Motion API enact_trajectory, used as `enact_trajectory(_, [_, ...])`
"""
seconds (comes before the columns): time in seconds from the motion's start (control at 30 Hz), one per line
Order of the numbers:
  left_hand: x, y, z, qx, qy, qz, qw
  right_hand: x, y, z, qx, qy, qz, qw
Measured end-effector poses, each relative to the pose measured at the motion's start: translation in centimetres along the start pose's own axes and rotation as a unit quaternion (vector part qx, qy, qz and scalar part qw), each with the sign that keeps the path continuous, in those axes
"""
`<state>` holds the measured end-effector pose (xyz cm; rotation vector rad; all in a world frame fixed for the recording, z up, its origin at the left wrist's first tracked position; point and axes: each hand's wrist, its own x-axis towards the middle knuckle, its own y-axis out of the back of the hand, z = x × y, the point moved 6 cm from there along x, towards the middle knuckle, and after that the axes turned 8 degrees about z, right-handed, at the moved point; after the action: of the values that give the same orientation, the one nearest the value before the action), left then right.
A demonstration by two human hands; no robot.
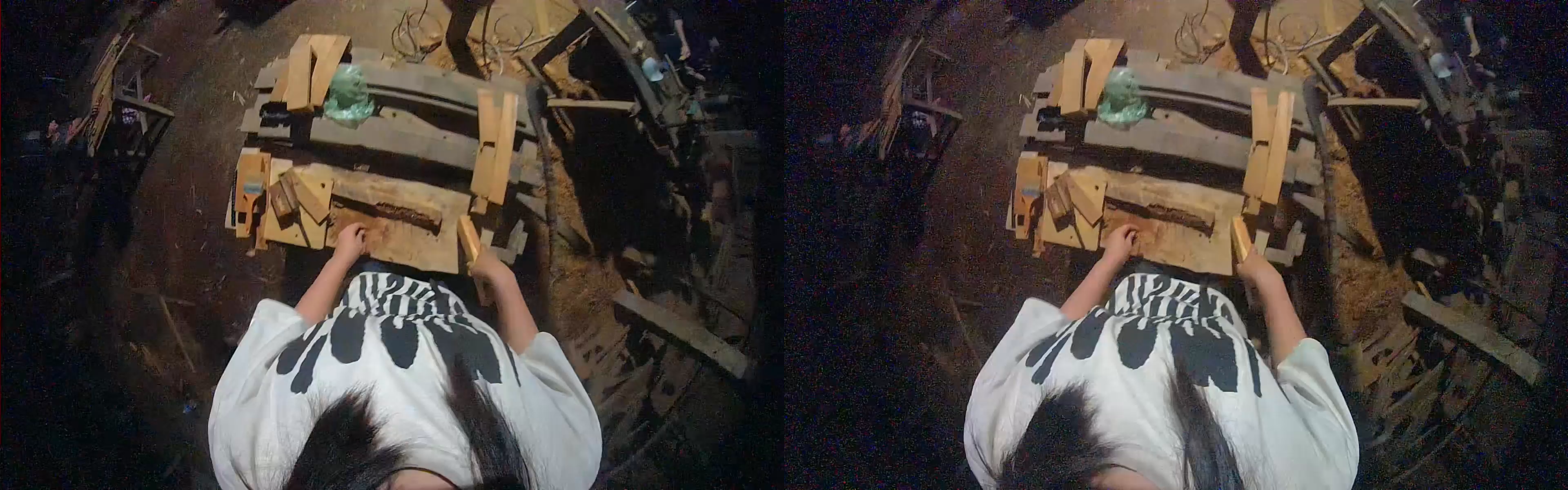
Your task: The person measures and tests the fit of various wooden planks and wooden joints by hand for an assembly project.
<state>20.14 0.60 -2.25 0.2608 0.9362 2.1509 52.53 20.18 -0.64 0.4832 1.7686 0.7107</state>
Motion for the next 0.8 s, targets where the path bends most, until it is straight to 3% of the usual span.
enact_trajectory(0.07, [-0.5,0.2,-0.5,-0.069,0.036,-0.055,0.995,0.3,1.0,-0.4,-0.073,0.018,-0.077,0.994])
enact_trajectory(0.1, [-0.9,0.1,-0.5,-0.112,0.059,-0.089,0.988,0.5,1.9,-0.5,-0.075,0.017,-0.066,0.995])
enact_trajectory(0.17, [-1.3,0.3,-1.0,-0.092,0.086,-0.121,0.985,0.4,2.8,-0.6,0.042,-0.009,-0.112,0.993])
enact_trajectory(0.2, [-1.6,0.1,-1.4,-0.063,0.122,-0.156,0.978,1.4,2.7,-0.6,-0.006,0.027,-0.111,0.993])
enact_trajectory(0.3, [-2.0,2.0,0.5,-0.06,0.101,-0.121,0.986,1.1,4.6,-1.0,0.051,-0.014,-0.134,0.99])
enact_trajectory(0.37, [-1.5,1.7,-0.7,-0.026,0.07,-0.129,0.989,2.0,5.5,-1.8,-0.012,-0.001,-0.143,0.99])
enact_trajectory(0.43, [-1.2,3.0,0.4,0.054,-0.021,-0.083,0.995,1.1,6.2,-2.2,-0.032,-0.052,-0.24,0.969])
enact_trajectory(0.57, [-1.3,1.4,-4.7,0.014,0.103,-0.111,0.988,4.3,4.8,-2.7,-0.129,-0.056,-0.315,0.939])
enact_trajectory(0.6, [-1.3,-0.3,-8.7,0.009,0.09,-0.108,0.99,5.5,4.0,-2.3,-0.117,-0.099,-0.346,0.926])
enact_trajectory(0.63, [-1.9,-0.1,-9.0,0.01,0.088,-0.112,0.99,5.9,3.5,-2.0,-0.105,-0.142,-0.377,0.909])
enact_trajectory(0.67, [-2.4,0.2,-8.9,0.029,0.066,-0.113,0.991,2.8,6.0,-3.8,-0.033,-0.123,-0.383,0.915])
enact_trajectory(0.73, [-2.8,0.5,-8.9,0.048,0.043,-0.116,0.991,3.1,6.0,-3.6,-0.023,-0.153,-0.367,0.917])
enact_trajectory(0.8, [-3.0,0.8,-10.1,0.01,0.112,-0.122,0.986,3.6,5.9,-3.4,-0.015,-0.185,-0.351,0.918])
